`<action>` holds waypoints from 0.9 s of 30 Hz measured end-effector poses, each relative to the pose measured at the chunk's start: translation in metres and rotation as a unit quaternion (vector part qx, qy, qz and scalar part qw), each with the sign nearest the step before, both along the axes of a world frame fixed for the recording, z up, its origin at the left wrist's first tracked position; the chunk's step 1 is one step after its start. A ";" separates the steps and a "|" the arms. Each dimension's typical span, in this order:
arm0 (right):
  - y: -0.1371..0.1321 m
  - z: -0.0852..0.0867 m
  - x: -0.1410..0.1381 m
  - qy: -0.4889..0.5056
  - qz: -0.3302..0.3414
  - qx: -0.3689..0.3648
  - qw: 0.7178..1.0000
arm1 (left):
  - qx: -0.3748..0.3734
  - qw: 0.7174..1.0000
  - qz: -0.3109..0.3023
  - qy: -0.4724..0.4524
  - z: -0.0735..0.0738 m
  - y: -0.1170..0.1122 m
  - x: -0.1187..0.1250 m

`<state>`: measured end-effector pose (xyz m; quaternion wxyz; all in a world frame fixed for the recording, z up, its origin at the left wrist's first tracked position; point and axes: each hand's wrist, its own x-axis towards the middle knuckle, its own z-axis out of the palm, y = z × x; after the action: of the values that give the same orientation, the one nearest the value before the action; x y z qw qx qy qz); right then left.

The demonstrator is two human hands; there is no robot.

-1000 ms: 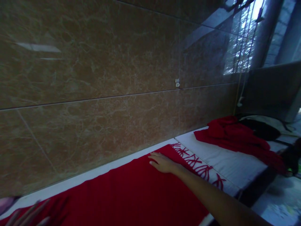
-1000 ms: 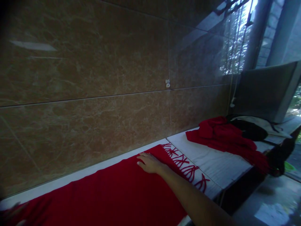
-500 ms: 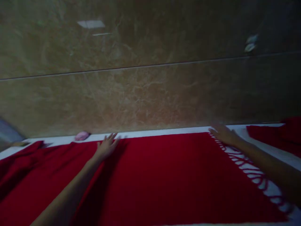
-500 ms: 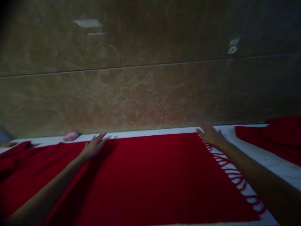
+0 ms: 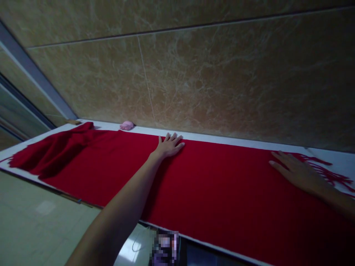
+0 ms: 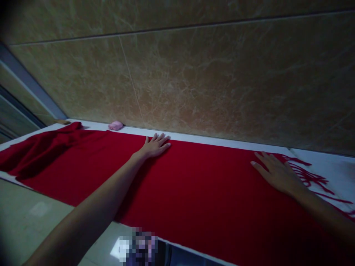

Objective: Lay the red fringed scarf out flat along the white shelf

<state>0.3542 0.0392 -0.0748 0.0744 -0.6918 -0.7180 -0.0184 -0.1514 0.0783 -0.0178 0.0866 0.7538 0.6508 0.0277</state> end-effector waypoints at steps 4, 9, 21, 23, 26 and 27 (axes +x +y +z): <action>0.002 0.011 -0.002 0.001 -0.003 -0.026 1.000 | 0.001 1.000 0.001 -0.002 0.002 0.000 0.002; 0.007 0.017 0.003 0.024 -0.028 -0.011 0.999 | 0.002 1.000 0.006 -0.006 0.004 -0.001 0.003; 0.005 0.006 0.010 0.050 -0.010 0.009 0.999 | 0.020 1.000 0.020 0.010 0.007 0.000 0.007; 0.005 0.008 0.009 0.040 -0.014 -0.001 0.999 | 0.031 0.999 0.019 0.005 0.006 0.001 0.007; 0.005 0.008 0.008 0.044 -0.013 0.006 0.999 | 0.042 0.999 0.013 -0.001 0.005 0.001 0.007; 0.004 0.007 0.008 0.052 -0.011 0.014 0.998 | 0.043 0.999 0.010 -0.003 0.005 0.001 0.007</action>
<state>0.3627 0.0436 -0.0677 0.1217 -0.6987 -0.7050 0.0065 -0.1444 0.0796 -0.0126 0.0553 0.7505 0.6560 0.0586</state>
